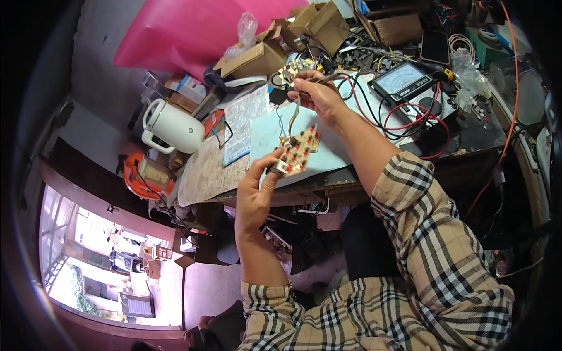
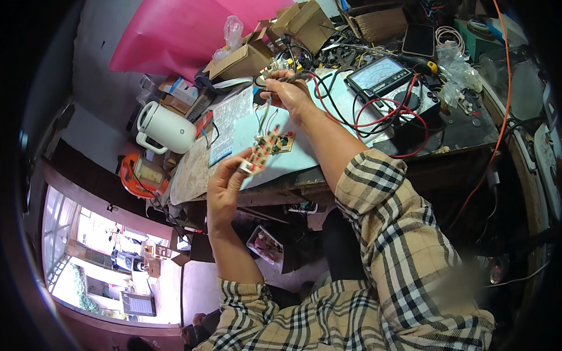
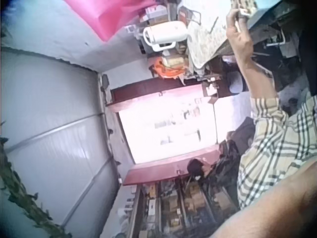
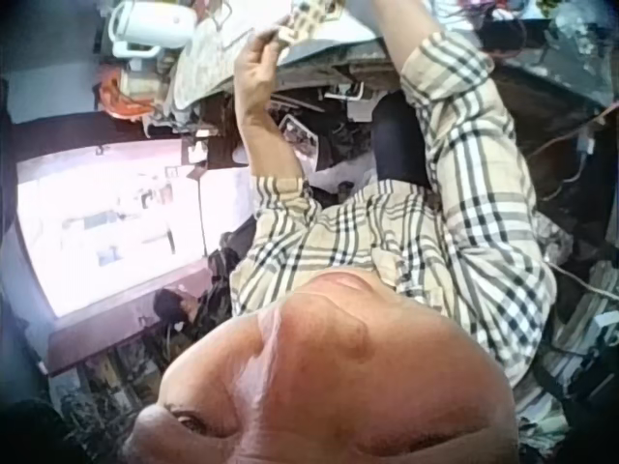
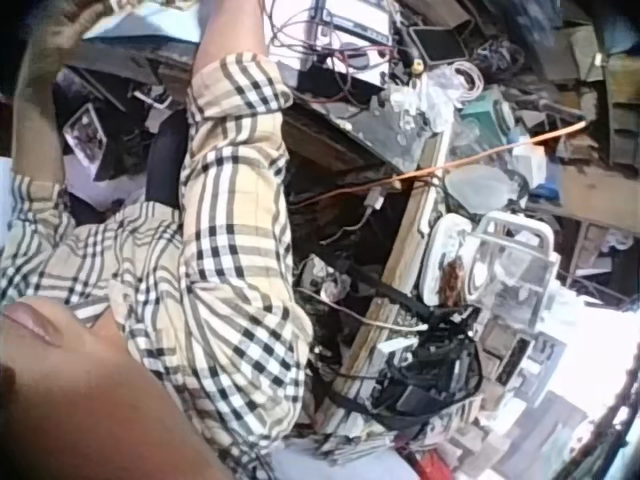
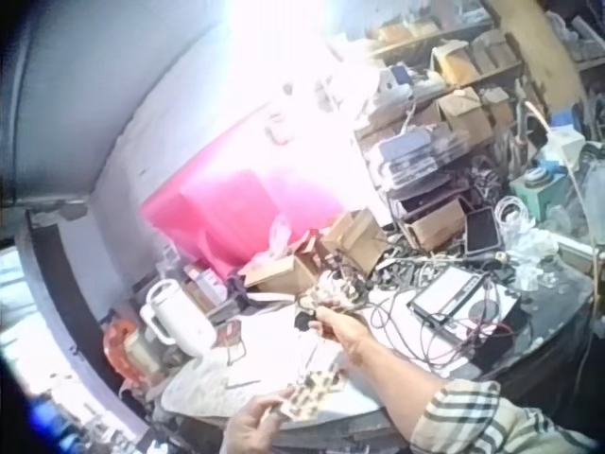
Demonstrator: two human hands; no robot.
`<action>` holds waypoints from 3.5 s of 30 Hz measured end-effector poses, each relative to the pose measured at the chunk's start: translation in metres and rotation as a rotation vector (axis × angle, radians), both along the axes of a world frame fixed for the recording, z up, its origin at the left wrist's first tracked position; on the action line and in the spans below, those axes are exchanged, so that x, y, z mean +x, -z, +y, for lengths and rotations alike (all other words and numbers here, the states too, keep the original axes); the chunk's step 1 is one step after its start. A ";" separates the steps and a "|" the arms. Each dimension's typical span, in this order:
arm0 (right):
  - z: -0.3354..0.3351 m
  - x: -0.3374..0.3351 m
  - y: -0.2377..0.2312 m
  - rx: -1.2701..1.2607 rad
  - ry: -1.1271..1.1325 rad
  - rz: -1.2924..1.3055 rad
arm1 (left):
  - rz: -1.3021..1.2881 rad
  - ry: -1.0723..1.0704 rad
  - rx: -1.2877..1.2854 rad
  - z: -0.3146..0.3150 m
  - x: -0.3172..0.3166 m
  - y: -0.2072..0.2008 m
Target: The person retrieves a circuit board from under the workbench and uses a multimeter to test various points on the board. They flip the board over to test both sides and then place it back on the table.
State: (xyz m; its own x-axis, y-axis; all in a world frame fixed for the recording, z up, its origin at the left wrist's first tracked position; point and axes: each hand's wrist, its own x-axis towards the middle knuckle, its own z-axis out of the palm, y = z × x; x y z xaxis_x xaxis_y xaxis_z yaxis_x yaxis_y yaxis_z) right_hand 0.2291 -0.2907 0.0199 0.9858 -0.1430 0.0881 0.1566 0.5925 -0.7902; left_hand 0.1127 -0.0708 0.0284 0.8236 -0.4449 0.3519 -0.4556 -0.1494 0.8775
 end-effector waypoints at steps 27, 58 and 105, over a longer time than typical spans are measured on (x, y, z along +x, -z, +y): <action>0.014 -0.009 0.017 -1.156 0.518 -0.276 | -0.362 -0.408 0.002 -0.061 0.078 -0.004; -0.032 -0.051 -0.009 -1.075 0.504 -0.227 | 0.463 0.215 -0.246 -0.051 0.127 0.029; -0.023 -0.063 -0.003 -0.877 0.070 -0.254 | 0.422 0.161 -0.281 -0.060 0.117 0.029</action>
State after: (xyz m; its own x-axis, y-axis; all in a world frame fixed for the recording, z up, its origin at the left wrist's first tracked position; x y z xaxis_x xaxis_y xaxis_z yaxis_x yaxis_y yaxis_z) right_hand 0.1660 -0.3138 0.0234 0.9137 0.0188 0.4059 0.3998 -0.2210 -0.8896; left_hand 0.2296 -0.1310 -0.0005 0.8484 -0.5135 0.1284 -0.0521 0.1604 0.9857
